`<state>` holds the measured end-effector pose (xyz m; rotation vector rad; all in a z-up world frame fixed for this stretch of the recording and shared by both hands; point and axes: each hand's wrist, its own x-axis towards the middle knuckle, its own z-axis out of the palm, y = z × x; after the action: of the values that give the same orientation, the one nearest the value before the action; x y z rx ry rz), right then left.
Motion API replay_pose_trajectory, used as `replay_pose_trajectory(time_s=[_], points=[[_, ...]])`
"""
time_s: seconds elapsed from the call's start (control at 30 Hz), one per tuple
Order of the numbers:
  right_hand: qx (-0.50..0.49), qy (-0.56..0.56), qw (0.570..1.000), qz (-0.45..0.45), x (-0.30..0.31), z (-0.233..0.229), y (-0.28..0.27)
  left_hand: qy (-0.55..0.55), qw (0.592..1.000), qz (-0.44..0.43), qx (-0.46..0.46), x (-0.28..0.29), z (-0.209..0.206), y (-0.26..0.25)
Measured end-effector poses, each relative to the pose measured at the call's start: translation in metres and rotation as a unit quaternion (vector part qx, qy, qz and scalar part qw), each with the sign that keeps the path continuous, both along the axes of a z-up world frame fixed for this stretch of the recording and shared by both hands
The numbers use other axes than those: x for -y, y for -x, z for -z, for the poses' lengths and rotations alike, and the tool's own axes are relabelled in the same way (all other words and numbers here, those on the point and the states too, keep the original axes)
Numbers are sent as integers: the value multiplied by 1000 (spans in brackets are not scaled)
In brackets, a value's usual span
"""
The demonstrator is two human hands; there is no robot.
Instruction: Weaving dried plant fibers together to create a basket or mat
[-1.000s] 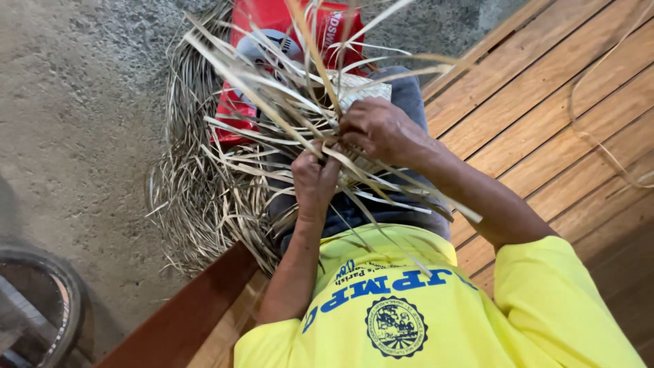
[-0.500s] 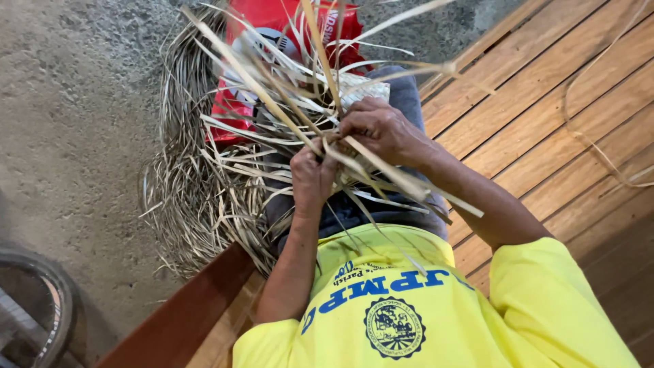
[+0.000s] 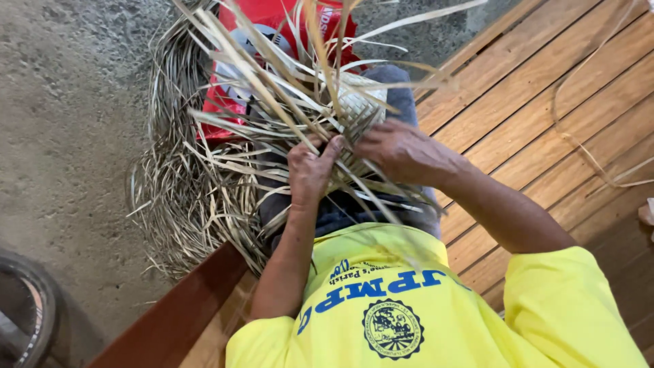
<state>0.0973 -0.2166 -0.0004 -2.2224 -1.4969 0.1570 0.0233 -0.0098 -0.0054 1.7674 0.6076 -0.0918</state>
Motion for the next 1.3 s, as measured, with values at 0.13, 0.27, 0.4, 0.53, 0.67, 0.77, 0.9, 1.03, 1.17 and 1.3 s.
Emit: replay_pose_trajectory(time_s=[0.13,0.27,0.4,0.53,0.67,0.77,0.9,1.03,1.17,1.3], points=[[57,14,997,41,-22,0,-7,-91,985,-11,146,11,4,6],[187,67,979,54,-48,-3,-6,-183,958,2,223,12,15,14],[192,179,963,66,-52,7,-9,-263,926,-1,270,21,22,12],[-18,228,964,138,-61,-10,-21,-297,917,-2,266,20,24,12],[-86,168,965,181,-48,-3,-27,-317,909,-17,270,20,33,11],[-161,102,952,240,-46,-18,-25,-287,923,-31,255,23,22,10],[-130,-109,909,381,-41,25,-29,-204,958,-41,198,20,25,15],[-276,-267,829,407,-33,-22,-8,-99,981,-50,162,8,14,10],[-161,-166,968,99,-52,-79,31,261,951,-49,159,2,64,6],[-13,-166,984,-59,-77,-30,68,44,999,-7,-27,-15,68,4]])
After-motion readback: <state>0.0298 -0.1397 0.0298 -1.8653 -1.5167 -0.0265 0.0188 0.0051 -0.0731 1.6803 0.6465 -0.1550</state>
